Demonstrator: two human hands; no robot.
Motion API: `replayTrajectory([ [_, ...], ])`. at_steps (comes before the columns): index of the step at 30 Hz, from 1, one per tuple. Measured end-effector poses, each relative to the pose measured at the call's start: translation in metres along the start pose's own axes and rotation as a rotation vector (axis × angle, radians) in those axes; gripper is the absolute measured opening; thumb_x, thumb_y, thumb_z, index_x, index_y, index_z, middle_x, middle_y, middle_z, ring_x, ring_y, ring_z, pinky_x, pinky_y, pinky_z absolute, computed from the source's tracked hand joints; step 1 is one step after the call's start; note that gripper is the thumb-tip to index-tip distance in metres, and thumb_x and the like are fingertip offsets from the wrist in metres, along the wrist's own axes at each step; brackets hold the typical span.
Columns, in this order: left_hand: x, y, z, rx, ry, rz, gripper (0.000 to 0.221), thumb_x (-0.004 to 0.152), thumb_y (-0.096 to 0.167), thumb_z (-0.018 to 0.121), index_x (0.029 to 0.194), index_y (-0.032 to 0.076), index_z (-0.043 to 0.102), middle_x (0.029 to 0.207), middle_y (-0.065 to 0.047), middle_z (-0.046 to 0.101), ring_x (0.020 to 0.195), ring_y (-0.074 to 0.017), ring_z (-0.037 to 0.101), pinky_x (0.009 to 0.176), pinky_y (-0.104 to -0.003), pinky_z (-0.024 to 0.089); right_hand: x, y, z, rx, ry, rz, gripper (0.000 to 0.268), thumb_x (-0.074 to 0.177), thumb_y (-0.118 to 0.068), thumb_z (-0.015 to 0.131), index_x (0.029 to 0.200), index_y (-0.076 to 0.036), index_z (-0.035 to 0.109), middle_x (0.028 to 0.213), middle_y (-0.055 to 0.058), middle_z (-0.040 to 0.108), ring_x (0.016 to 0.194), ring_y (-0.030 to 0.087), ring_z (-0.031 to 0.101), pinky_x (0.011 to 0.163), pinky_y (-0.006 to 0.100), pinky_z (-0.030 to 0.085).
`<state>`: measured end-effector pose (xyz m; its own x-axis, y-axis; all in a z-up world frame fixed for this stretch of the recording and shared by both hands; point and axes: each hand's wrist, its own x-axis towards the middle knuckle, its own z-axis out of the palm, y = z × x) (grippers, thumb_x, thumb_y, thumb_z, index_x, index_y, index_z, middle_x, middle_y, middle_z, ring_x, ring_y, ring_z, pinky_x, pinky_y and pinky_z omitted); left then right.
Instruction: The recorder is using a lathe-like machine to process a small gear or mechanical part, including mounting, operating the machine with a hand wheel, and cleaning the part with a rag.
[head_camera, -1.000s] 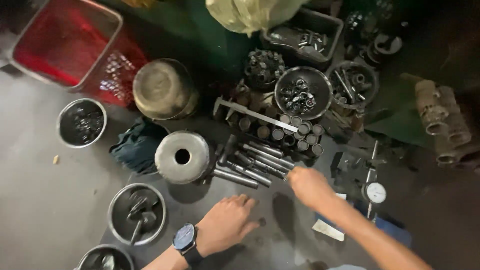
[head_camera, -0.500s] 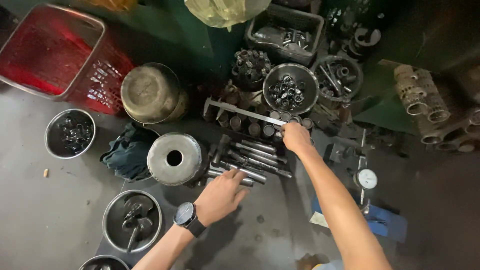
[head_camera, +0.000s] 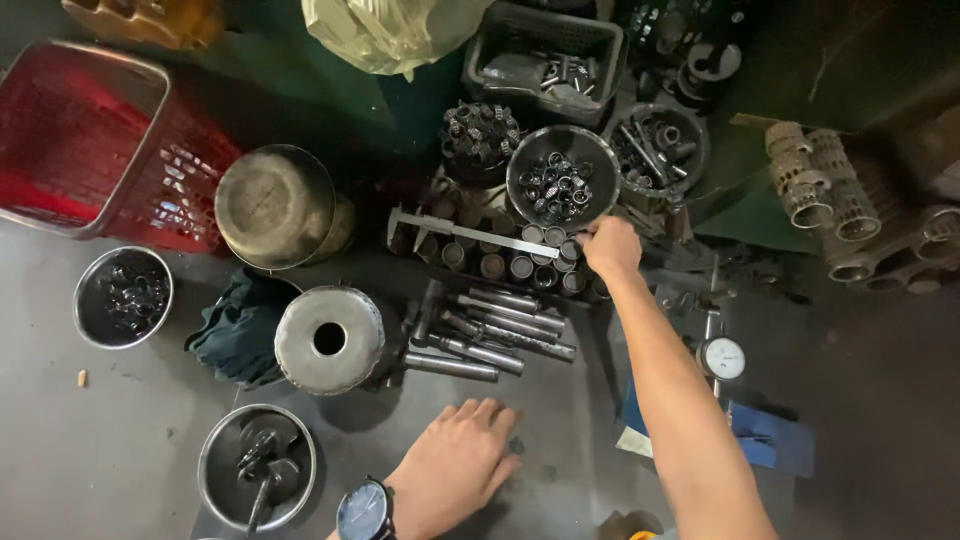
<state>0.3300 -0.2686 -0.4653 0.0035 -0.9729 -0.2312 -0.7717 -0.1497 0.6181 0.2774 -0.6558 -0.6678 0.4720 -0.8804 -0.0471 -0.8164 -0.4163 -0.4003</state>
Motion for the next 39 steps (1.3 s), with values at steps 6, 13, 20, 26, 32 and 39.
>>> replayTrajectory([
  [6,0.02,-0.004,0.008,-0.001,0.068,0.005,0.042,0.091,0.025,0.068,0.122,-0.001,0.056,0.111,-0.018,0.062,0.106,-0.0367,0.061,0.088,-0.047,0.048,-0.005,0.009,0.013,-0.011,-0.036,-0.057,0.026,0.075,-0.026,0.087,0.091,-0.008,0.08,0.096,0.018,0.075,0.093,0.038,0.072,0.082,0.048,0.056],
  [13,0.025,-0.041,0.026,-0.029,0.129,-0.017,0.045,0.088,0.024,0.07,0.123,0.0,0.058,0.111,-0.017,0.064,0.106,-0.036,0.062,0.089,-0.047,0.048,-0.011,-0.01,-0.01,0.044,-0.212,0.037,0.022,0.072,-0.024,0.085,0.085,-0.008,0.08,0.092,0.02,0.076,0.091,0.037,0.074,0.086,0.045,0.057],
  [20,0.025,-0.039,0.031,0.001,0.07,-0.065,0.046,0.09,0.026,0.069,0.126,0.0,0.057,0.111,-0.017,0.064,0.108,-0.0353,0.063,0.09,-0.047,0.049,-0.025,-0.025,0.01,-0.123,-0.248,0.006,0.033,0.073,-0.022,0.083,0.095,0.001,0.077,0.101,0.027,0.072,0.097,0.043,0.07,0.085,0.049,0.057],
  [26,0.021,-0.035,0.029,-0.013,0.045,-0.077,0.049,0.09,0.028,0.069,0.127,-0.001,0.056,0.112,-0.017,0.064,0.109,-0.0355,0.062,0.09,-0.047,0.048,-0.027,-0.022,0.027,-0.119,-0.277,-0.014,0.034,0.075,-0.022,0.084,0.099,0.002,0.078,0.101,0.027,0.074,0.097,0.043,0.071,0.087,0.049,0.057],
  [32,0.018,-0.038,0.032,-0.021,0.039,-0.071,0.048,0.09,0.027,0.069,0.127,-0.001,0.056,0.113,-0.017,0.064,0.108,-0.0357,0.062,0.091,-0.047,0.048,-0.029,-0.015,0.034,-0.063,-0.299,-0.046,0.035,0.073,-0.027,0.089,0.094,0.0,0.08,0.096,0.024,0.077,0.093,0.04,0.074,0.086,0.047,0.057],
  [39,0.019,-0.035,0.034,0.003,0.044,-0.054,0.048,0.09,0.028,0.069,0.125,-0.002,0.056,0.111,-0.019,0.064,0.106,-0.037,0.063,0.09,-0.048,0.049,-0.043,-0.031,0.025,-0.211,-0.181,-0.123,0.037,0.074,-0.028,0.09,0.095,0.0,0.078,0.099,0.022,0.074,0.095,0.04,0.072,0.082,0.048,0.058],
])
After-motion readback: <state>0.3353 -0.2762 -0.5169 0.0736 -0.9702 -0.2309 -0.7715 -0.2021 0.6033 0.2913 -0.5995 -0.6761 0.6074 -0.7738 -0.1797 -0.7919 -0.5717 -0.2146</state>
